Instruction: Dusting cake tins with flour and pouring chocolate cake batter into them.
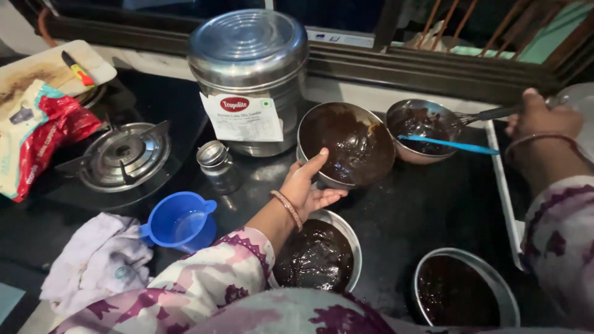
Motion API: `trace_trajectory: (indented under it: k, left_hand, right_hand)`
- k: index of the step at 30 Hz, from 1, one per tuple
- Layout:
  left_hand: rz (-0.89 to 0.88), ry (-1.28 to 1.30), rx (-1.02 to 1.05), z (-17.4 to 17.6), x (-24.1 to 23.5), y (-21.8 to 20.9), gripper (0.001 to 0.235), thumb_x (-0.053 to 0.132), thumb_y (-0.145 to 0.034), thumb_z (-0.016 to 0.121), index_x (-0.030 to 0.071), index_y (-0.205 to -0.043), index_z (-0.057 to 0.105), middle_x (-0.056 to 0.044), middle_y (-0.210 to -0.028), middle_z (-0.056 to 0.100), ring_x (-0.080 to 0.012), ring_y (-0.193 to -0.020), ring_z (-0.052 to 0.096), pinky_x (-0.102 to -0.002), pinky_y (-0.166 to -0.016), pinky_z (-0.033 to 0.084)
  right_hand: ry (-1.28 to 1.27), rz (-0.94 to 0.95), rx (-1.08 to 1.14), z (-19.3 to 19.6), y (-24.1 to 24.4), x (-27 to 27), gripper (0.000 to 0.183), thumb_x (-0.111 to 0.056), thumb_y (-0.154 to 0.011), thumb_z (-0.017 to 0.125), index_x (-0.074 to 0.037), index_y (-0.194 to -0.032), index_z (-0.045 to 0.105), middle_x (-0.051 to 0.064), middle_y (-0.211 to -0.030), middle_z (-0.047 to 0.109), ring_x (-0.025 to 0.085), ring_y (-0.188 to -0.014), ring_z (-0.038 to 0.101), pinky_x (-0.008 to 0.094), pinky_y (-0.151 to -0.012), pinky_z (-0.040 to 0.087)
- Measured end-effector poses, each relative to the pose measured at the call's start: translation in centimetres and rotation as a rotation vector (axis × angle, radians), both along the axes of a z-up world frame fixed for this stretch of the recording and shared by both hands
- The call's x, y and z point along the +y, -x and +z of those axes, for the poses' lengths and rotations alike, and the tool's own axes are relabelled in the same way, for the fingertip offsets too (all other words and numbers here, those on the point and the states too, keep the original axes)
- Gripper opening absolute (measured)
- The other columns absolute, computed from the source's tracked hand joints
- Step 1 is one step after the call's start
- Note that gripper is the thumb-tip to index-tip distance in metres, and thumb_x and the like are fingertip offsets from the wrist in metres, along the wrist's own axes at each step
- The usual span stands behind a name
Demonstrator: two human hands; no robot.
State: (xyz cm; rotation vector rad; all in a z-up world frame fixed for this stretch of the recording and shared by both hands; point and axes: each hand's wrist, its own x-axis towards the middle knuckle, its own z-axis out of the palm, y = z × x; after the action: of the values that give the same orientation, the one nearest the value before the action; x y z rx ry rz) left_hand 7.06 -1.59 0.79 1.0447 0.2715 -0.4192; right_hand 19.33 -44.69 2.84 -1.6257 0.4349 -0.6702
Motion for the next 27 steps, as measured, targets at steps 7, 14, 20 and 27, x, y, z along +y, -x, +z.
trace_trajectory:
  k: [7, 14, 20, 27]
  left_hand:
    - [0.016, 0.005, -0.002, -0.2, 0.4, 0.0, 0.076, 0.053, -0.082, 0.072, 0.011, -0.139, 0.044, -0.017, -0.12, 0.07, -0.0356, -0.079, 0.077, -0.035, -0.061, 0.063]
    - [0.016, 0.017, -0.035, -0.1, 0.6, 0.4, 0.073, 0.053, -0.084, 0.07, 0.008, -0.137, 0.047, -0.019, -0.119, 0.071, -0.0341, -0.079, 0.077, -0.033, -0.06, 0.063]
    - [-0.01, 0.038, -0.025, -0.7, -0.1, 0.3, 0.073, 0.055, -0.083, 0.07, 0.009, -0.136, 0.05, -0.019, -0.12, 0.07, -0.0331, -0.08, 0.077, -0.035, -0.064, 0.063]
    - [-0.017, 0.028, -0.01, 0.1, 0.2, 0.5, 0.071, 0.055, -0.083, 0.069, 0.012, -0.136, 0.049, -0.013, -0.127, 0.069, -0.0343, -0.085, 0.076, -0.035, -0.067, 0.063]
  right_hand:
    - [-0.23, -0.185, 0.261, -6.9, -5.9, -3.3, 0.038, -0.035, -0.102, 0.073, -0.001, -0.119, 0.069, 0.01, -0.1, 0.078, 0.018, -0.08, 0.078, 0.031, -0.072, 0.069]
    - [0.604, -0.25, 0.46, -0.5, 2.2, 6.4, 0.059, -0.037, -0.084, 0.081, 0.004, -0.121, 0.06, 0.029, -0.113, 0.067, 0.043, -0.104, 0.067, 0.048, -0.091, 0.053]
    - [1.073, 0.059, 0.547, 0.2, 4.4, 12.4, 0.041, -0.037, -0.1, 0.063, -0.002, -0.116, 0.076, 0.025, -0.114, 0.073, 0.044, -0.105, 0.069, 0.051, -0.096, 0.053]
    - [1.152, 0.057, 0.707, -0.5, 2.5, 10.7, 0.042, -0.03, -0.091, 0.069, -0.003, -0.123, 0.073, 0.024, -0.13, 0.066, 0.043, -0.124, 0.056, 0.053, -0.1, 0.048]
